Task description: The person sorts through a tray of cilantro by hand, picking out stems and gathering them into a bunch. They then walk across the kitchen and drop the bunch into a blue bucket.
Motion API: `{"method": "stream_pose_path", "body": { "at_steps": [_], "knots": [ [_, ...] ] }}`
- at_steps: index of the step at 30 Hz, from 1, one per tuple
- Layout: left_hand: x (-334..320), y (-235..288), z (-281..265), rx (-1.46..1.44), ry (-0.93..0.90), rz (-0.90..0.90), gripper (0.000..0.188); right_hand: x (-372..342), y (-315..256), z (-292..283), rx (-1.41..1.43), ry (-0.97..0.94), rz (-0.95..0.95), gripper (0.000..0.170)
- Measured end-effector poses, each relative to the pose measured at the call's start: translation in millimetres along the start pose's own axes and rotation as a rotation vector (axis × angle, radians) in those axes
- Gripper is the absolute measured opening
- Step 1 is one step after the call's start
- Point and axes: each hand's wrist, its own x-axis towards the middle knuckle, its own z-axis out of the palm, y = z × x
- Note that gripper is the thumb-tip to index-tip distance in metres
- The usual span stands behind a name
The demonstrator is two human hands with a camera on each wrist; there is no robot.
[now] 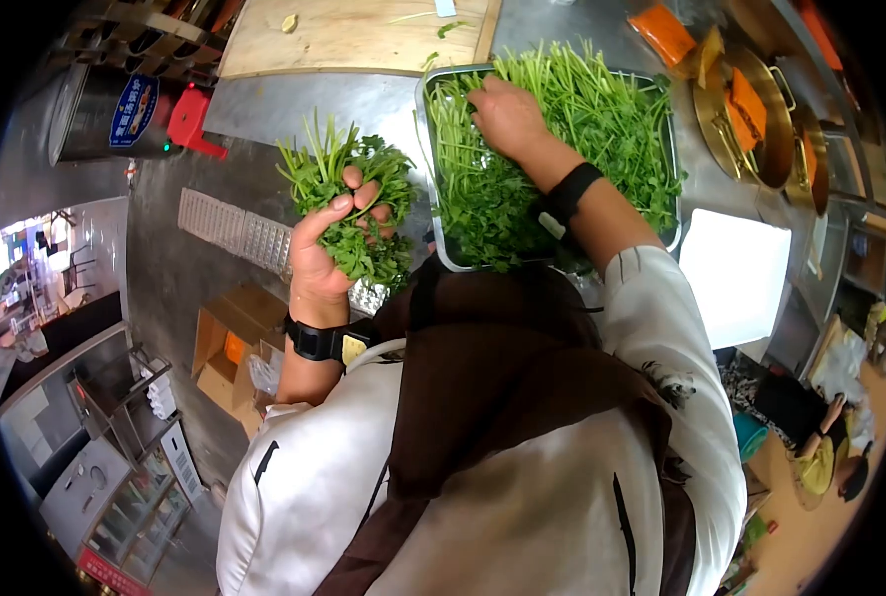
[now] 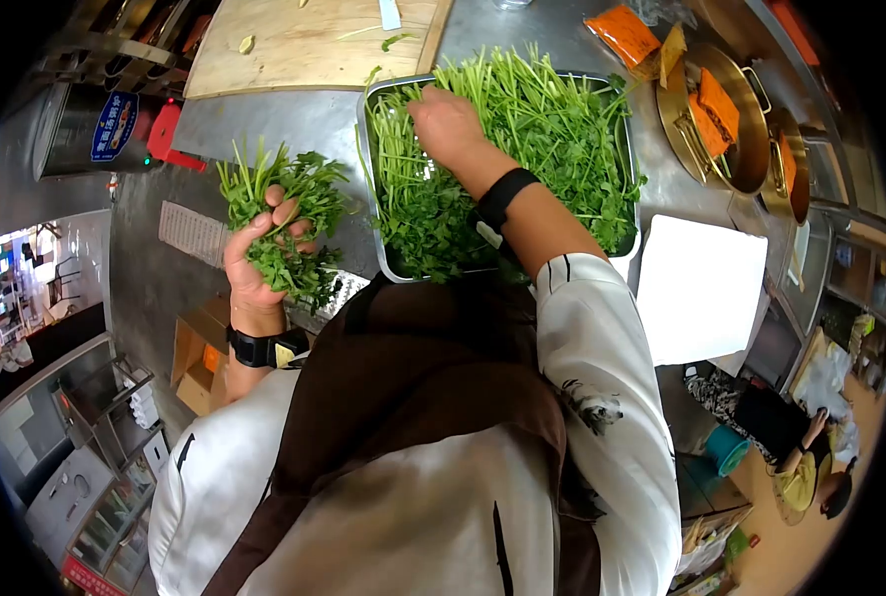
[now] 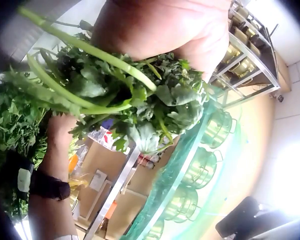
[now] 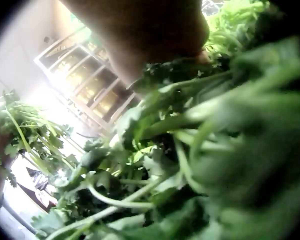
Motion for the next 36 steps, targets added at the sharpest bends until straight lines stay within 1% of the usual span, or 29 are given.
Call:
{"method": "stream_pose_path", "body": {
  "at_steps": [2, 3, 4, 6, 7, 8, 10, 11, 12, 14, 15, 17, 18, 20, 22, 23, 25, 26, 28, 29, 30, 32, 33, 35, 36],
  "knots": [
    [-2, 0, 1, 0.065, 0.073, 0.022, 0.021, 1, 3, 3, 0.066, 0.046, 0.052, 0.008],
    [-1, 0, -2, 0.044, 0.068, 0.021, 0.021, 0, 0, -7, 0.164, 0.080, 0.120, 0.007],
    [-2, 0, -5, 0.036, 0.070, 0.023, 0.021, -3, 0, -13, 0.161, 0.072, 0.117, 0.007],
    [1, 0, -10, 0.098, 0.132, 0.010, 0.022, -5, 8, -23, 0.653, 0.232, 0.285, 0.008],
    [3, -1, -17, 0.122, 0.149, -0.005, 0.023, -7, 14, -21, 0.786, 0.279, 0.343, 0.010],
    [6, -3, -18, 0.119, 0.144, -0.004, 0.023, -11, 20, -26, 0.780, 0.280, 0.342, 0.010],
    [12, -8, -15, 0.261, 0.232, -0.009, 0.025, -21, 17, -50, 1.194, 0.127, 0.605, 0.012],
    [15, -10, -16, 0.204, 0.207, -0.025, 0.025, -24, 15, -54, 1.258, 0.161, 0.605, 0.011],
    [18, -12, -13, 0.205, 0.207, -0.027, 0.025, -26, 12, -60, 1.258, 0.162, 0.607, 0.011],
    [24, -16, -5, 0.225, 0.203, -0.075, 0.026, -30, 5, -74, 1.149, 0.307, 0.452, 0.008],
    [27, -17, -12, 0.249, 0.176, -0.089, 0.031, -31, 1, -81, 1.147, 0.312, 0.460, 0.008],
    [31, -20, -3, 0.292, 0.195, -0.105, 0.035, -30, -13, -93, 0.896, 0.443, 0.267, 0.005],
    [32, -21, 0, 0.332, 0.220, -0.117, 0.038, -31, -25, -101, 0.896, 0.447, 0.274, 0.005],
    [33, -23, 4, 0.309, 0.185, -0.156, 0.041, -36, -51, -114, 0.791, 0.259, 0.065, 0.005],
    [33, -29, 15, 0.250, 0.189, -0.160, 0.037, -41, -69, -111, 0.683, 0.189, -0.168, 0.008],
    [35, -31, 13, 0.251, 0.187, -0.162, 0.037, -46, -73, -104, 0.682, 0.191, -0.166, 0.008],
    [36, -34, 1, 0.200, 0.212, -0.164, 0.032, -52, -81, -88, 0.630, 0.155, -0.317, 0.011],
    [35, -34, -2, 0.203, 0.219, -0.157, 0.032, -51, -82, -87, 0.638, 0.157, -0.323, 0.011],
    [35, -34, -6, 0.171, 0.354, -0.143, 0.026, -53, -78, -90, 1.073, 0.033, -0.107, 0.014],
    [35, -33, -8, 0.140, 0.363, -0.119, 0.022, -51, -70, -86, 1.041, 0.068, -0.074, 0.014],
    [33, -31, -12, 0.137, 0.365, -0.116, 0.022, -48, -58, -75, 1.042, 0.064, -0.077, 0.014],
    [29, -26, -20, 0.097, 0.351, -0.098, 0.020, -39, -34, -48, 1.004, 0.141, 0.249, 0.015],
    [28, -24, -20, 0.114, 0.377, -0.105, 0.020, -30, -28, -42, 1.007, 0.138, 0.243, 0.015],
    [23, -22, -9, 0.128, 0.417, -0.103, 0.019, -13, -20, -32, 0.574, 0.175, 0.260, 0.014],
    [22, -23, -5, 0.143, 0.451, -0.109, 0.018, -5, -18, -25, 0.578, 0.173, 0.255, 0.014]
  ]
}}
